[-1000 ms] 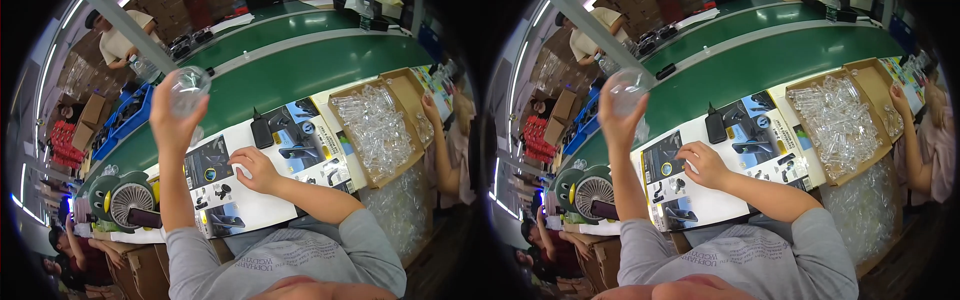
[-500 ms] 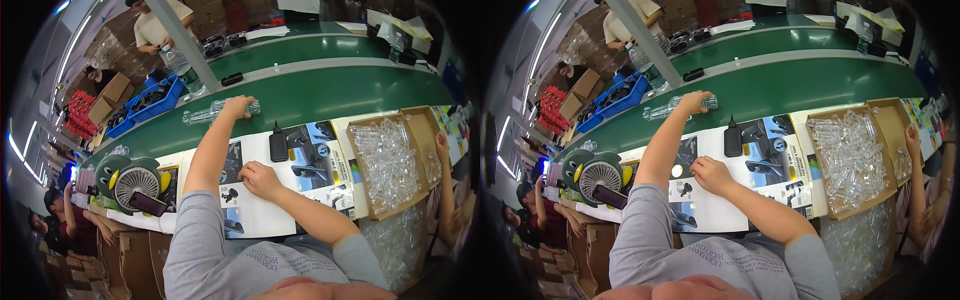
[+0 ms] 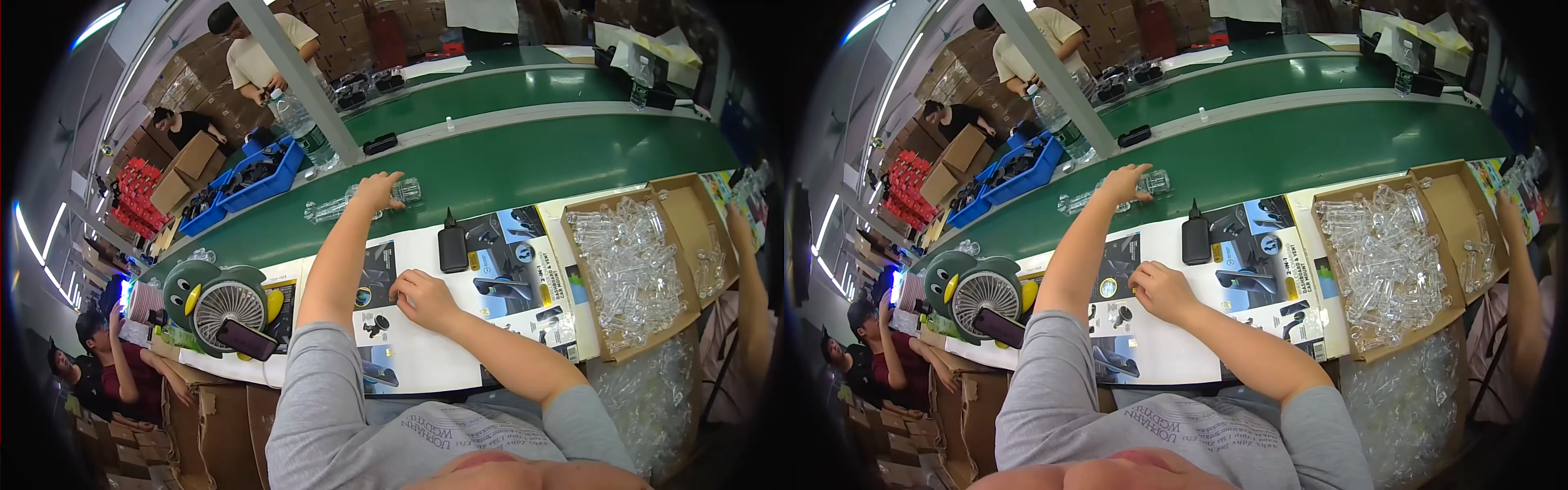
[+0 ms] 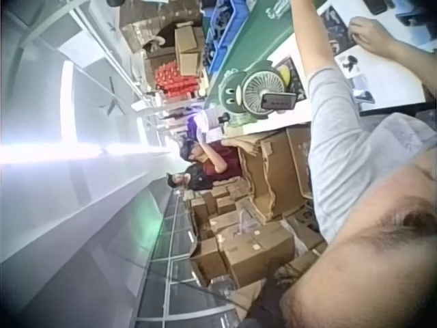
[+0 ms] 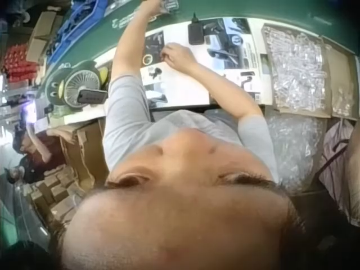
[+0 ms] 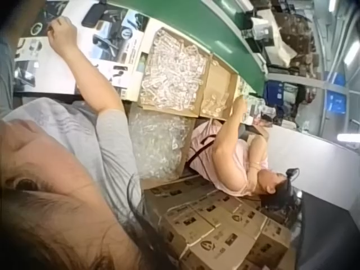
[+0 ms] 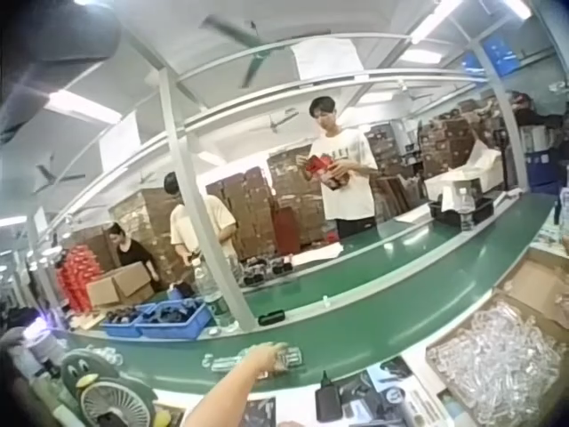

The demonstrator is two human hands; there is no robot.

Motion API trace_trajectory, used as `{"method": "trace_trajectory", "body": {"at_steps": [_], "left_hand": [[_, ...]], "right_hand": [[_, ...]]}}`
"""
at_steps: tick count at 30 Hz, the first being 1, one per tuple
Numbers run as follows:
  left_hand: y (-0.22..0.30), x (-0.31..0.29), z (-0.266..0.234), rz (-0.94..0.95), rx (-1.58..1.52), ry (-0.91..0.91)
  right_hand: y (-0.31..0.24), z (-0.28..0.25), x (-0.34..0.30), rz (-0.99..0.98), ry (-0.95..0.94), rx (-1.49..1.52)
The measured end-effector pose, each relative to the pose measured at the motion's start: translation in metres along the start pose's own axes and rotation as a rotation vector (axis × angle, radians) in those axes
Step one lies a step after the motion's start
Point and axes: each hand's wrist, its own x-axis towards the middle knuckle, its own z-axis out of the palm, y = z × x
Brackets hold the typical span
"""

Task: Apply a liquid adhesive or sealant from a squeeze bottle into plastic containers on an assembly line.

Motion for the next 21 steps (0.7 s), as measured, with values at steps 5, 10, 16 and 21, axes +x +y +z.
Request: {"method": "trace_trajectory", "body": {"at_steps": [5,10,16,21], "left_hand": [[-0.005,-0.022,-0.018,0.03,0.038,0.079],[-0.006,-0.052,-0.032,0.056,0.063,0.1],[0.025,-0.117,-0.042,0.206,-0.041,0.295],[0.068,-0.224,-0.048,0.162,-0.206,0.44]], "right_hand": [[0.003,0.002,0.001,0.069,0.023,0.05],[0.001,0.0,0.0,0.112,0.027,0.097],[0.002,-0.002,-0.003,0.254,0.009,0.192],[-0.001,-0.012,-0.003,0.292,0.084,0.272]]}}
